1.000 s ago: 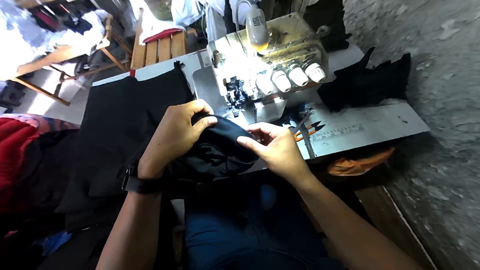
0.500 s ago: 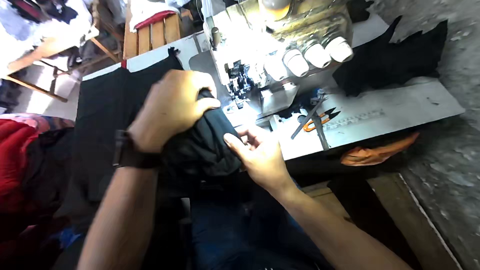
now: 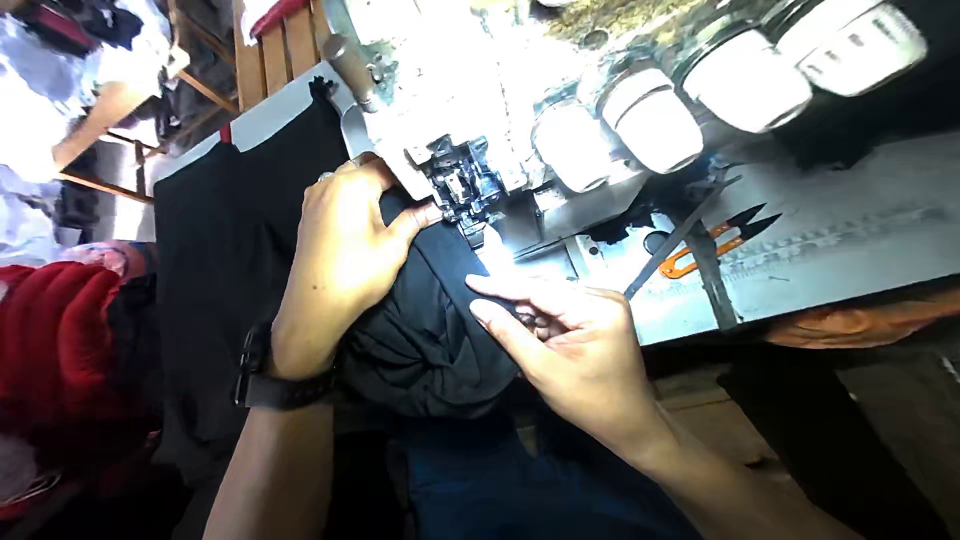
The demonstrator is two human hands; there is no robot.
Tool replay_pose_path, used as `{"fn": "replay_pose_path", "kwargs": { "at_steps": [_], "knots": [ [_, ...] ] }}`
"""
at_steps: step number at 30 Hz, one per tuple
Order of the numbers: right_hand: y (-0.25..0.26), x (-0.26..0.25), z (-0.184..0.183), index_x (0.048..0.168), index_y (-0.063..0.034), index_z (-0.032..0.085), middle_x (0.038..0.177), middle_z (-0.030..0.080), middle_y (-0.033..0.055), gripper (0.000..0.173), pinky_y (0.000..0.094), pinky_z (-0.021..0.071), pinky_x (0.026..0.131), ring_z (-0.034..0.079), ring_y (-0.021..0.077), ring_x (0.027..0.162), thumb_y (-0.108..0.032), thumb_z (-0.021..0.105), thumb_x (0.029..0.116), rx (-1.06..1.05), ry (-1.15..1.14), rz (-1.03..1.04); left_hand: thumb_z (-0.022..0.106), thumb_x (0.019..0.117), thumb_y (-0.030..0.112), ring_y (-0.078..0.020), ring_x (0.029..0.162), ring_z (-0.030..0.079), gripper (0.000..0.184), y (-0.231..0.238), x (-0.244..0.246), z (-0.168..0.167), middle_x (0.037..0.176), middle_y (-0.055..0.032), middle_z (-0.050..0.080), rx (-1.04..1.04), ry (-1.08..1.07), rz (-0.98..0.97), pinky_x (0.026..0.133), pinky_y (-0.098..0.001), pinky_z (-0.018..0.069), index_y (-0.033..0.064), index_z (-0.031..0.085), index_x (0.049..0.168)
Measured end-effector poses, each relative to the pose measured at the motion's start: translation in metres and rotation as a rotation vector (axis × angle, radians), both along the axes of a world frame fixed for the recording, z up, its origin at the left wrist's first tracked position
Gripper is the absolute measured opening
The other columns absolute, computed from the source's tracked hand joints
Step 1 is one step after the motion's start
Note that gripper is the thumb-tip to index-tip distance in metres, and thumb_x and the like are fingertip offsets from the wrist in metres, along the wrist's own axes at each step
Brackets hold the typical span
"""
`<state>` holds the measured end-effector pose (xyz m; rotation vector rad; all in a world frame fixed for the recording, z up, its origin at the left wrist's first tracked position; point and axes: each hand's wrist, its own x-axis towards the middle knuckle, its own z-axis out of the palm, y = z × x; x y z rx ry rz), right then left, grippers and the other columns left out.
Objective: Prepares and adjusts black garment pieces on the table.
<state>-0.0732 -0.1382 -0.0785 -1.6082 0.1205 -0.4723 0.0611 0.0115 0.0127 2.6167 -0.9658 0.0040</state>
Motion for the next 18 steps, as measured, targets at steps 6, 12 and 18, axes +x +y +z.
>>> {"fn": "replay_pose_path", "kwargs": {
  "at_steps": [6, 12, 18],
  "knots": [
    [-0.003, 0.007, 0.003, 0.103, -0.0085, 0.08, 0.076, 0.07, -0.0063, 0.014, 0.0112, 0.0477, 0.052, 0.056, -0.0049, 0.059, -0.012, 0.075, 0.09, 0.067, -0.003, -0.027, 0.075, 0.0909, 0.01, -0.0249, 0.098, 0.068, 0.025, -0.004, 0.002, 0.003, 0.107, -0.013, 0.071, -0.049, 0.078, 0.03, 0.087, -0.0496, 0.0522, 0.0043, 0.068, 0.114],
    [-0.009, 0.001, 0.01, 0.107, -0.0117, 0.071, 0.079, 0.067, -0.0094, 0.033, 0.0109, 0.0487, 0.057, 0.059, -0.0057, 0.068, -0.037, 0.079, 0.0882, -0.185, 0.006, -0.06, 0.073, 0.0923, 0.025, 0.0024, 0.087, 0.065, 0.01, 0.022, -0.013, 0.02, 0.094, 0.0107, 0.069, -0.203, 0.17, -0.081, 0.077, -0.0174, 0.0546, 0.0169, 0.069, 0.097],
    [0.0, 0.004, 0.016, 0.083, -0.0104, 0.073, 0.072, 0.065, -0.0064, 0.01, 0.0113, 0.048, 0.054, 0.058, -0.0036, 0.061, -0.018, 0.079, 0.0879, -0.042, -0.051, 0.042, 0.075, 0.0898, 0.024, 0.0, 0.093, 0.064, 0.011, 0.029, -0.037, 0.031, 0.095, 0.0091, 0.067, -0.262, 0.094, -0.128, 0.082, -0.0168, 0.0528, 0.0151, 0.071, 0.093]
  ]
}}
